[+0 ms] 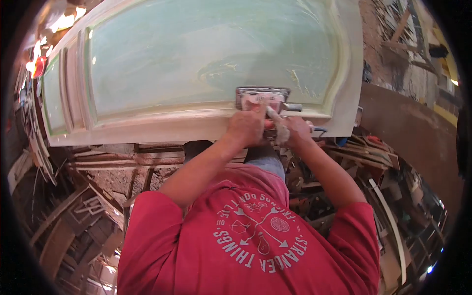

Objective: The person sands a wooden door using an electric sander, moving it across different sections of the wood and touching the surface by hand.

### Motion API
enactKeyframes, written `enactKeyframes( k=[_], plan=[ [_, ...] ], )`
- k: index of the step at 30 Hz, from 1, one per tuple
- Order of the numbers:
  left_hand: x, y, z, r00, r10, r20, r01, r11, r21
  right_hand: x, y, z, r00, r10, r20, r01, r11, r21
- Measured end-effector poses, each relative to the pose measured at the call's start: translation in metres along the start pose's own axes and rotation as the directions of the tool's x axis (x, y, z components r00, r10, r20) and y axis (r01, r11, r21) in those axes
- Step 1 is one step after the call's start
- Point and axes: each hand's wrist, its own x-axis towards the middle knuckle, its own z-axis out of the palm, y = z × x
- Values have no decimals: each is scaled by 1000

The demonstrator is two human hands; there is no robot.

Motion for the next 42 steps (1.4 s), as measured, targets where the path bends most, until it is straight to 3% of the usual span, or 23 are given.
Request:
enactKeyframes(
  k=[7, 12, 13, 17, 26, 31, 38, 42],
  plan=[
    [-50, -77, -35, 985, -143, 93, 129, 982, 140, 47, -86, 23, 983, -107, -148, 125, 985, 121],
    [-90, -119, -63, 992, -124, 24, 119, 983, 138, 79, -137, 53, 934, -147, -327, 221, 954, 204],
    [-95, -122, -69, 989, -143, 31, 137, 979, 150, 77, -154, 29, 956, -134, -260, 187, 963, 192],
    [-103, -128, -69, 993, -121, 0, 120, 985, 126, 82, -162, 43, 916, -136, -378, 224, 954, 198],
    [-41, -45, -16, 998, -53, -36, 58, 989, 136, 23, -62, 34, 980, -37, -197, 69, 985, 157],
    [6, 25, 11, 995, -90, 34, 85, 988, 130, -18, 18, 38, 970, -41, -239, 71, 991, 116],
    [52, 100, 48, 999, -43, -22, 44, 998, 46, -63, 97, 8, 986, -23, -167, 25, 1000, 13],
    [69, 113, 75, 992, 9, -124, 5, 993, 119, -70, 126, 7, 997, -4, -76, 2, 1000, -17]
  ],
)
